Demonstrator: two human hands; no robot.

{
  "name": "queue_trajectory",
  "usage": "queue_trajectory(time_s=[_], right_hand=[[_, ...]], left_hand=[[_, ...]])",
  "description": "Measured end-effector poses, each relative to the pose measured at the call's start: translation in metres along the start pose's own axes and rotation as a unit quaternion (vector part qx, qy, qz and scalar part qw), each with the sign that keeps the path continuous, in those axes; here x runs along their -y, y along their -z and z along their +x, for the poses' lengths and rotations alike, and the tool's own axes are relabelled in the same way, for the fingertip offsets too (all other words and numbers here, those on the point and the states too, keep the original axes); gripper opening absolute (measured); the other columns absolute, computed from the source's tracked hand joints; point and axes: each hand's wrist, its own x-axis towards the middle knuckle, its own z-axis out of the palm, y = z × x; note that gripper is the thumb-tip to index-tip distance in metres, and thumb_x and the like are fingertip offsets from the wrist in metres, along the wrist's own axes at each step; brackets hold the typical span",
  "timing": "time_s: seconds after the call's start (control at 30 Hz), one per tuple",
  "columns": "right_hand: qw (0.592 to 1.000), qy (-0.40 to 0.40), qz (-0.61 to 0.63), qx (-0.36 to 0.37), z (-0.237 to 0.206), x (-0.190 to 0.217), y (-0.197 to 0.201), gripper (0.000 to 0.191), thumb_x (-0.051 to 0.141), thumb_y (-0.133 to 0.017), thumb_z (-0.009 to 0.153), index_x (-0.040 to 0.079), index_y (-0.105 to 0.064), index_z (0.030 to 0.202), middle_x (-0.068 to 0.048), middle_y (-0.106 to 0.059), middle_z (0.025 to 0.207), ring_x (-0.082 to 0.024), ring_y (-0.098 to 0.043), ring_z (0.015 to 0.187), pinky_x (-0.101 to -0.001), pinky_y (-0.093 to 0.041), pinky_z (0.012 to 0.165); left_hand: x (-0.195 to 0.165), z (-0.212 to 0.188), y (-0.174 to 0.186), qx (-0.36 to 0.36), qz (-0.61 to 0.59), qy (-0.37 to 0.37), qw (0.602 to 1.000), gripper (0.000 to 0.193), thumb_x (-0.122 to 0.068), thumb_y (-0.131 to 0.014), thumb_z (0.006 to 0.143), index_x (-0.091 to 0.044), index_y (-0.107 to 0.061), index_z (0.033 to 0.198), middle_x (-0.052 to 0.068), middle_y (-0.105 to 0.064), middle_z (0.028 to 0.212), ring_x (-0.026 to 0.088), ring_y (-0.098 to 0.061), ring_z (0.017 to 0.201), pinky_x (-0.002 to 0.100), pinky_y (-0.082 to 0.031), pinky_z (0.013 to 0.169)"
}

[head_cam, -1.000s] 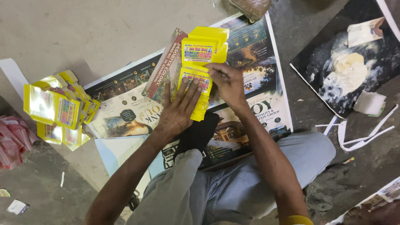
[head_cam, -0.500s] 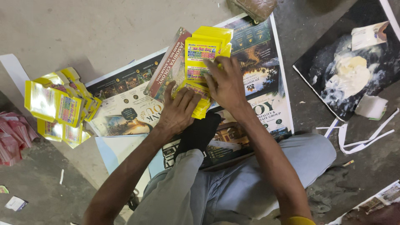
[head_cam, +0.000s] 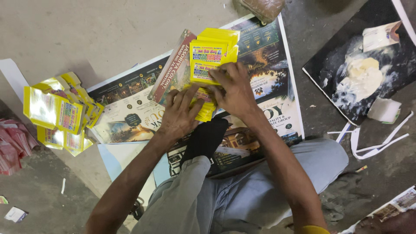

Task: The person sits on the floor and assembles small yellow paper packs by folding and pressing the edges. They apply a white paste to the edges using a small tool and smooth the folds with their hands. Completed packs are stacked nearby.

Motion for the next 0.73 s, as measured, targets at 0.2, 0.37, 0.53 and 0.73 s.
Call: queue_trajectory(time_s=[0.2,0.37,0.53,0.73], right_hand=[[0.999,-0.016,0.042,0.018,-0.006,-0.002,-0.004,0.031,0.017,-0.077,0.099,0.007,-0.069,0.127,-0.010,-0.055,0.113,-0.029,-0.052,0.110,-0.0449,-0.046,0.098],[0.996,-0.024,-0.072,0.036,0.007,-0.004,-0.001,0.056,0.031,-0.079,0.089,0.001,-0.065,0.133,-0.016,-0.053,0.107,-0.034,-0.048,0.102,-0.0492,-0.040,0.088],[0.999,-0.036,0.018,0.013,0.002,-0.003,0.005,0.049,0.022,-0.076,0.098,0.002,-0.061,0.140,-0.014,-0.053,0.116,-0.031,-0.048,0.108,-0.0481,-0.038,0.095],[0.999,-0.026,0.014,0.044,-0.012,-0.020,-0.010,0.047,0.033,-0.081,0.096,0.022,-0.062,0.138,-0.008,-0.053,0.116,-0.024,-0.048,0.116,-0.0398,-0.043,0.101]], left_hand=[[-0.001,0.010,0.003,0.068,0.018,-0.010,0.997,0.067,-0.025,-0.080,0.077,0.000,-0.061,0.137,0.016,-0.048,0.147,0.032,-0.048,0.139,0.068,-0.020,0.125],[-0.005,0.013,0.005,0.070,0.043,-0.011,0.997,0.058,-0.025,-0.079,0.070,-0.003,-0.061,0.121,0.020,-0.051,0.150,0.038,-0.046,0.141,0.067,-0.018,0.120],[-0.003,0.011,-0.005,0.044,-0.003,-0.003,0.999,0.057,-0.026,-0.075,0.089,0.002,-0.059,0.136,0.017,-0.051,0.139,0.033,-0.043,0.141,0.073,-0.015,0.125],[-0.003,0.010,-0.006,0.085,0.147,-0.003,0.985,0.055,-0.029,-0.079,0.089,-0.007,-0.061,0.135,0.019,-0.041,0.167,0.035,-0.028,0.160,0.066,-0.014,0.128]])
